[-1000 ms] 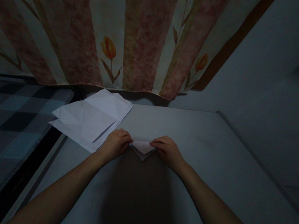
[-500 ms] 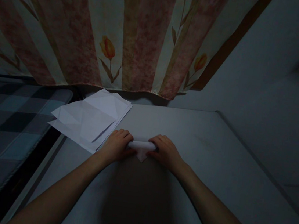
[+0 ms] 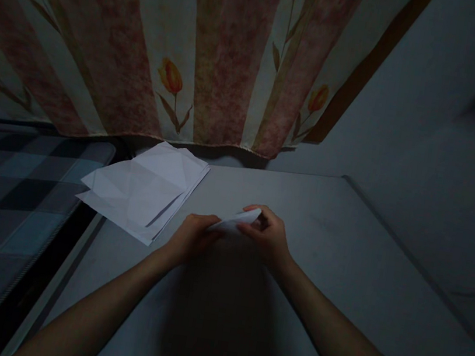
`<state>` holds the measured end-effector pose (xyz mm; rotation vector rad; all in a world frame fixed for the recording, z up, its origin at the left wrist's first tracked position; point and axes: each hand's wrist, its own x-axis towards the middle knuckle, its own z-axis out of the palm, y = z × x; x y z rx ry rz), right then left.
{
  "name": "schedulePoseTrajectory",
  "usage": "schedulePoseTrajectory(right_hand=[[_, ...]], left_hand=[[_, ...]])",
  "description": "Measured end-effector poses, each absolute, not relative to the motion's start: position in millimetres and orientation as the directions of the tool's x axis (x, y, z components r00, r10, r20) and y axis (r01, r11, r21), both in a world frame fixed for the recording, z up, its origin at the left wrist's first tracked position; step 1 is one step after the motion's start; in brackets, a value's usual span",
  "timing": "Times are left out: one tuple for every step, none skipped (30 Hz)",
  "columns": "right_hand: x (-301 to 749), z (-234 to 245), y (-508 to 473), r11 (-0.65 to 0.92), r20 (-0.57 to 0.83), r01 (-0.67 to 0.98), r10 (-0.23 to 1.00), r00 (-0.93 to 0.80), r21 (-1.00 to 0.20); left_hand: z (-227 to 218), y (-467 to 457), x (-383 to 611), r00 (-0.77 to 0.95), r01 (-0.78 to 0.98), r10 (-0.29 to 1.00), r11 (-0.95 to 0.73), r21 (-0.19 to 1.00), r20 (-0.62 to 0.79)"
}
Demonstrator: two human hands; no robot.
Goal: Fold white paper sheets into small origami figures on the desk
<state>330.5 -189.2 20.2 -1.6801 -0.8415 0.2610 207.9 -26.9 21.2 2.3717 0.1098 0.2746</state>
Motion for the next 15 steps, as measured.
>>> schedulePoseTrajectory(right_hand=[[327.5,20.4,-187.6,-0.030,0.228,0.313,0.618,0.752,-0.949],[324.5,20.3,-186.1,-0.005,0.198,0.255,0.611,0.766,-0.967],[321.6,20.0,-184.7,0.010,0.174,0.216,0.627,0.760,-0.976],[319.1,19.5,-183.6,0.013,0.152,0.189,0.650,0.745,-0.982],[317.2,19.1,-182.9,0.009,0.133,0.171,0.671,0.729,-0.985],[316.0,18.8,-182.5,0.000,0.118,0.162,0.685,0.719,-0.987],[315.7,18.5,-182.4,-0.010,0.109,0.161,0.691,0.715,-0.987],[316.2,18.3,-182.5,-0.026,0.100,0.164,0.696,0.711,-0.986],[317.3,18.1,-182.7,-0.044,0.091,0.169,0.701,0.707,-0.985],[318.6,17.7,-182.9,-0.061,0.081,0.175,0.711,0.699,-0.983],[320.0,17.2,-183.0,-0.076,0.071,0.182,0.722,0.688,-0.980],[321.0,16.5,-182.9,-0.091,0.067,0.192,0.725,0.685,-0.977],[321.4,15.5,-182.6,-0.104,0.076,0.211,0.710,0.700,-0.972],[321.0,14.5,-182.2,-0.120,0.104,0.246,0.673,0.732,-0.962],[319.9,13.6,-181.7,-0.139,0.156,0.302,0.618,0.770,-0.943]], left_hand=[[21.0,-29.4,208.2,0.959,0.016,0.221,-0.668,0.744,0.178],[20.4,-31.7,208.5,0.941,0.028,0.283,-0.610,0.792,0.184],[19.6,-33.8,208.8,0.925,0.037,0.334,-0.556,0.830,0.183],[18.9,-35.5,209.0,0.914,0.038,0.365,-0.511,0.858,0.177],[18.3,-36.7,209.2,0.911,0.032,0.375,-0.476,0.879,0.170],[18.0,-37.5,209.4,0.911,0.022,0.378,-0.449,0.893,0.167],[17.9,-37.9,209.7,0.909,0.010,0.382,-0.425,0.905,0.169],[18.1,-38.0,210.0,0.903,0.002,0.393,-0.401,0.916,0.171],[18.3,-38.0,210.4,0.896,-0.003,0.411,-0.377,0.926,0.170],[18.4,-37.9,210.9,0.888,-0.002,0.431,-0.351,0.936,0.163],[18.4,-38.0,211.5,0.881,0.003,0.449,-0.325,0.946,0.151],[18.0,-38.4,212.1,0.876,0.007,0.462,-0.294,0.956,0.136],[17.3,-39.1,212.6,0.873,0.010,0.473,-0.255,0.967,0.116],[16.2,-40.1,213.2,0.870,0.009,0.483,-0.210,0.978,0.096],[14.9,-41.2,213.7,0.867,0.002,0.492,-0.164,0.987,0.080]])
